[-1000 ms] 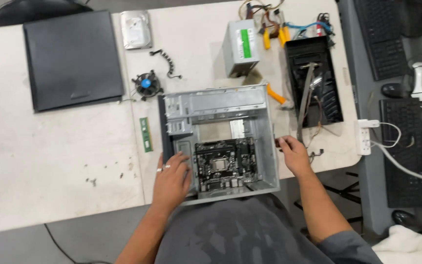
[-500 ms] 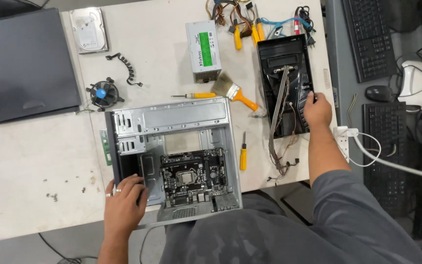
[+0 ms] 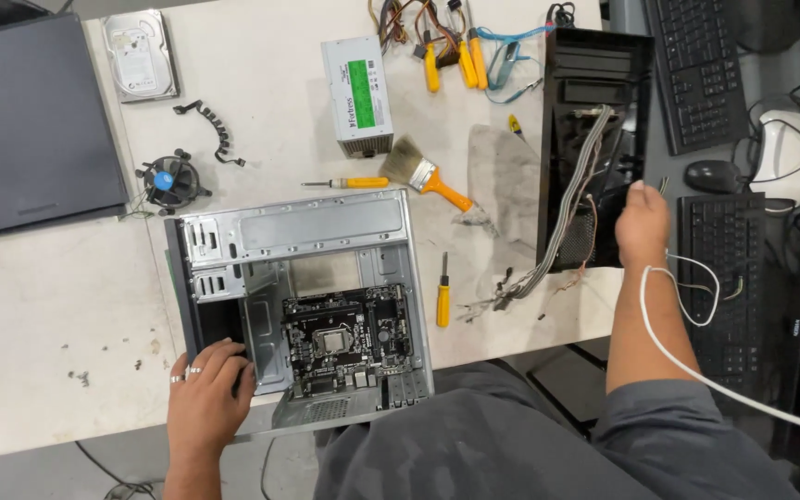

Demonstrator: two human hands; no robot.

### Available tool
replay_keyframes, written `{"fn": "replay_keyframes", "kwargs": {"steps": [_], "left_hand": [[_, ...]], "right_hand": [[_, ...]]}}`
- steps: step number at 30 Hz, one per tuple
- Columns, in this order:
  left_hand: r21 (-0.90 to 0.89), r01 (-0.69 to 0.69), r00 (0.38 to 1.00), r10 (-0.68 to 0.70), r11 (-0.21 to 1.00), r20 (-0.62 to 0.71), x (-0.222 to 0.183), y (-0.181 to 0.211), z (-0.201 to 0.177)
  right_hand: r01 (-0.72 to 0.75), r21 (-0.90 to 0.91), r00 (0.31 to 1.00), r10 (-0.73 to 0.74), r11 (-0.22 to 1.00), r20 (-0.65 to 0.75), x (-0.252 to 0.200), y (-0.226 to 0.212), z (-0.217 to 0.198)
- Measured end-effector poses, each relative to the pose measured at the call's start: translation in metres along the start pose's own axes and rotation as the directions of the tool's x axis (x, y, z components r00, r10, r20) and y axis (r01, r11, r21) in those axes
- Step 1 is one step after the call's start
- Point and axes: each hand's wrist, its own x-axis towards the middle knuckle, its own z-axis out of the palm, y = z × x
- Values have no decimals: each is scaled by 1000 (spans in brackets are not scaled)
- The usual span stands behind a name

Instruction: Reinstalling a motherboard into a computer case and aligning it with the mounting holes.

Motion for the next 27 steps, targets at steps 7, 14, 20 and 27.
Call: {"fn": "replay_keyframes", "kwargs": {"steps": [7, 14, 20, 27], "left_hand": [[48, 17, 999, -18, 999, 30, 1, 2, -1], [111, -12, 1000, 10, 994, 13, 0, 0, 2], [144, -28, 1000, 28, 989, 4, -2, -8, 12], [149, -29, 996, 15, 988, 89, -5, -13, 17]], "right_hand": [[173, -310, 984, -180, 935, 7, 13, 33, 30], [121, -454, 993, -102, 883, 66, -19, -24, 51], [615, -63, 785, -618, 786, -50, 8, -124, 115], [354, -63, 848, -292, 933, 442, 43, -199, 229]]}}
